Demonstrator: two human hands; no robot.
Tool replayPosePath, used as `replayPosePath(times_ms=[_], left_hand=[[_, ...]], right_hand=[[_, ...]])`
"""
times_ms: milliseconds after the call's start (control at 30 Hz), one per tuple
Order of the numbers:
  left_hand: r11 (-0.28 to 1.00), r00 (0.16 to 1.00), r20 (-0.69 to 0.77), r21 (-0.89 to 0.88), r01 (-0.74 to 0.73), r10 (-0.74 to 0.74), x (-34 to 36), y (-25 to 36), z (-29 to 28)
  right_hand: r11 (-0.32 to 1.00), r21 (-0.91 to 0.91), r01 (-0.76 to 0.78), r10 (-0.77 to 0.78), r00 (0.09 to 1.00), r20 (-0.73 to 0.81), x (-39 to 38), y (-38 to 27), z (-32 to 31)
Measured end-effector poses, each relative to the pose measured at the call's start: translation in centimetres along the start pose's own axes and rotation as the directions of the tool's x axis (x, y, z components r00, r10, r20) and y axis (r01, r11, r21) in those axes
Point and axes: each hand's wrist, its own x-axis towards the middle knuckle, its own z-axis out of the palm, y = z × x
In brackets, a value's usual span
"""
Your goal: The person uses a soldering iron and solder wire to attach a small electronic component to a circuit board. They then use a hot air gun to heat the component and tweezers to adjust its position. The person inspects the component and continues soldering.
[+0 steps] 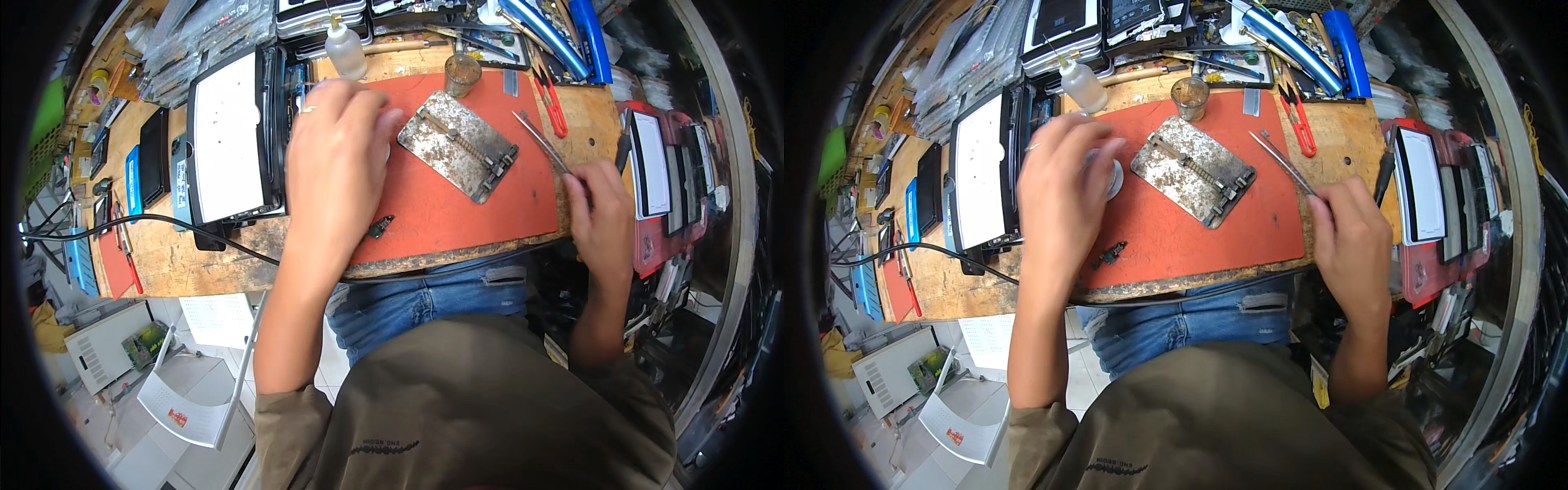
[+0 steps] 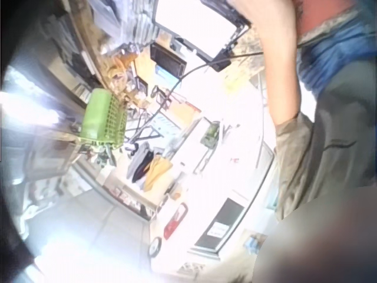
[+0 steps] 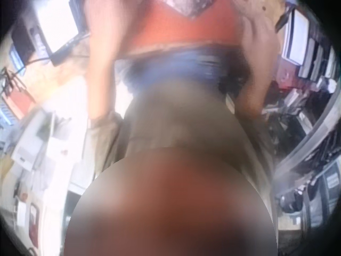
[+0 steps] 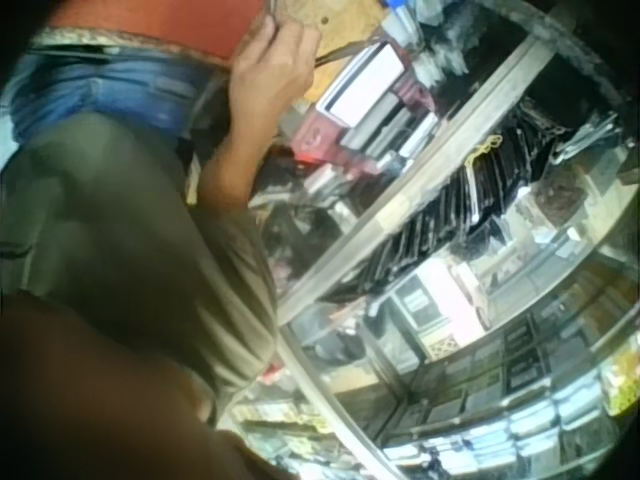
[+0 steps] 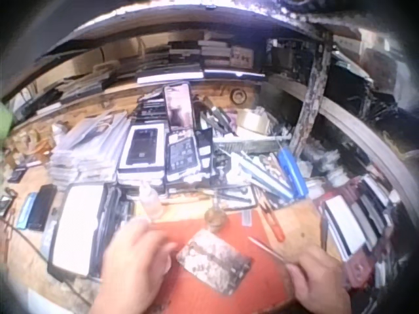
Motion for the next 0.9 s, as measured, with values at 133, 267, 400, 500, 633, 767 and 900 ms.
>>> replayPosePath(times_ms=[133, 267, 400, 500, 633, 767, 900], left_hand=[[0.982, 0.979, -0.109, 0.066, 0.179, -0.171, -4.4, 1.3, -5.9], [0.967, 0.967, 0.043, -0.011, 0.253, -0.252, -10.1, 2.6, -8.8], [0.931, 0.901, -0.244, -0.023, 0.365, -0.359, -13.3, -0.2, -14.4], [0.962, 0.798, -0.559, 0.003, 0.273, -0.225, -13.2, -5.4, -21.6], [0.989, 0.595, -0.798, -0.015, 0.144, -0.099, -8.4, -15.6, -35.8], [0.939, 0.618, -0.722, -0.335, 0.081, -0.311, 1.2, -26.6, -49.6], [0.905, 0.782, -0.457, -0.251, 0.345, -0.425, 11.2, -36.4, -56.3]], right_hand=[[0.989, 0.145, -0.001, 0.029, 0.981, -0.192, -1.5, 0.4, -1.9], [0.919, 0.394, 0.018, 0.114, 0.945, -0.308, -2.5, 1.2, -1.2], [0.769, 0.62, -0.155, 0.274, 0.957, -0.1, -1.4, 2.0, 3.0], [0.834, 0.544, -0.089, 0.168, 0.981, -0.097, -0.9, 3.0, 4.6], [0.94, 0.341, -0.007, 0.097, 0.964, -0.248, -1.3, 4.0, 4.7], [0.99, 0.083, 0.115, -0.079, 0.931, -0.356, -2.3, 4.6, 5.1], [0.995, 0.095, 0.031, 0.01, 0.917, -0.398, -2.9, 5.5, 6.3]])
